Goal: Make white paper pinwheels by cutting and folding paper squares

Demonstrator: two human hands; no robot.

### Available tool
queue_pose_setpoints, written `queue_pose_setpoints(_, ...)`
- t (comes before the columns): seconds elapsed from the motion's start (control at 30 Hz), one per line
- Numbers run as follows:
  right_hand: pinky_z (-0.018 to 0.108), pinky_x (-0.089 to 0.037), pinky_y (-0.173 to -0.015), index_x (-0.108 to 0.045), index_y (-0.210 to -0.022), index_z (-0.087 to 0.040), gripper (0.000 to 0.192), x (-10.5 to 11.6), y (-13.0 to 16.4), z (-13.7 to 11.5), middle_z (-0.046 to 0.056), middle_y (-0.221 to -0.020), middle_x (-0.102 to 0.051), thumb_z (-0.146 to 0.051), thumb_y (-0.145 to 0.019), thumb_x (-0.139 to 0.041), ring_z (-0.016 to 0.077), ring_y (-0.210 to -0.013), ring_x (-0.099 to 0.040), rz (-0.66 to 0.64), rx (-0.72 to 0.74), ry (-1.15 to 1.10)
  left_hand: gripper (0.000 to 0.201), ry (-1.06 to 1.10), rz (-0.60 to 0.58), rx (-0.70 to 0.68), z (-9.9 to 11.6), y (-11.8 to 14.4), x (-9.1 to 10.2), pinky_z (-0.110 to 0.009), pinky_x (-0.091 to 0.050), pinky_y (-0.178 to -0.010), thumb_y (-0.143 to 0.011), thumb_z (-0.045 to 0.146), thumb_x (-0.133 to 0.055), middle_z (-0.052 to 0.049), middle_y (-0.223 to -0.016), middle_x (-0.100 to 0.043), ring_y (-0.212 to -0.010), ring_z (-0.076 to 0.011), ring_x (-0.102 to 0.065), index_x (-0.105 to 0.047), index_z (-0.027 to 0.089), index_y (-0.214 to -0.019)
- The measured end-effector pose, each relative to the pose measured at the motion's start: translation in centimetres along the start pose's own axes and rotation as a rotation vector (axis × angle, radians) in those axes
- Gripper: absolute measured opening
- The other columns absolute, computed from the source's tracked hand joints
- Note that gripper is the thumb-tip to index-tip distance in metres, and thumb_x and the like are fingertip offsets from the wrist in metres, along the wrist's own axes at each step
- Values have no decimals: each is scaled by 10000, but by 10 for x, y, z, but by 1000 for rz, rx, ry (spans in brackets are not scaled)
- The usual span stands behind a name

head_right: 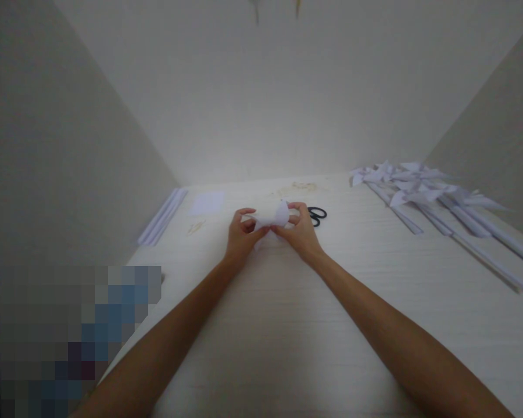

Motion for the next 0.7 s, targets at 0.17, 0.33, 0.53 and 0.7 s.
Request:
queue_pose_setpoints(0.17, 243, -432, -601, -416, -908, -245, 477, 5, -6, -1, -24, -754, -634, -259, -524, -699, 120, -663, -582, 54, 85, -145, 465, 66, 49, 37, 2, -2, 2, -228, -427, -568, -503, 129, -675, 42, -605, -615, -547, -101, -567, -396, 202, -868)
queue_pose_setpoints(0.33, 213, -362, -590, -487, -814, -220, 177, 13, -15, 4, -20, -698, -622, -317, -679, -548, 103, -704, -563, 185, 48, -202, 468, 237, 39, 131, 4, -5, 8, -224, -418, -554, -478, 139, -687, 37, -623, -613, -544, -101, -558, -420, 196, -858)
queue_pose_setpoints(0.53, 219, -341, -561, -511, -734, -205, 136, 9, -12, 3, -33, -634, -572, -285, -646, -576, 99, -615, -519, 97, 72, -77, 391, 561, -226, 307, 10, 2, 17, -200, -411, -573, -484, 138, -685, 32, -678, -579, -585, -83, -540, -509, 162, -833)
queue_pose_setpoints(0.7, 231, -342, -513, -532, -626, -174, 101, 8, -9, 7, -30, -570, -515, -256, -625, -591, 95, -528, -459, 53, 202, 245, 395, 683, -344, 347, 14, 16, 19, -182, -391, -534, -481, 118, -676, 31, -657, -561, -569, -77, -523, -516, 163, -839)
Point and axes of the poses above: each hand's wrist, its own y-axis away from the middle knuckle, its own x-axis out of the back of the hand, z = x × y, the point moved 1 cm from there along -y, towards the middle knuckle
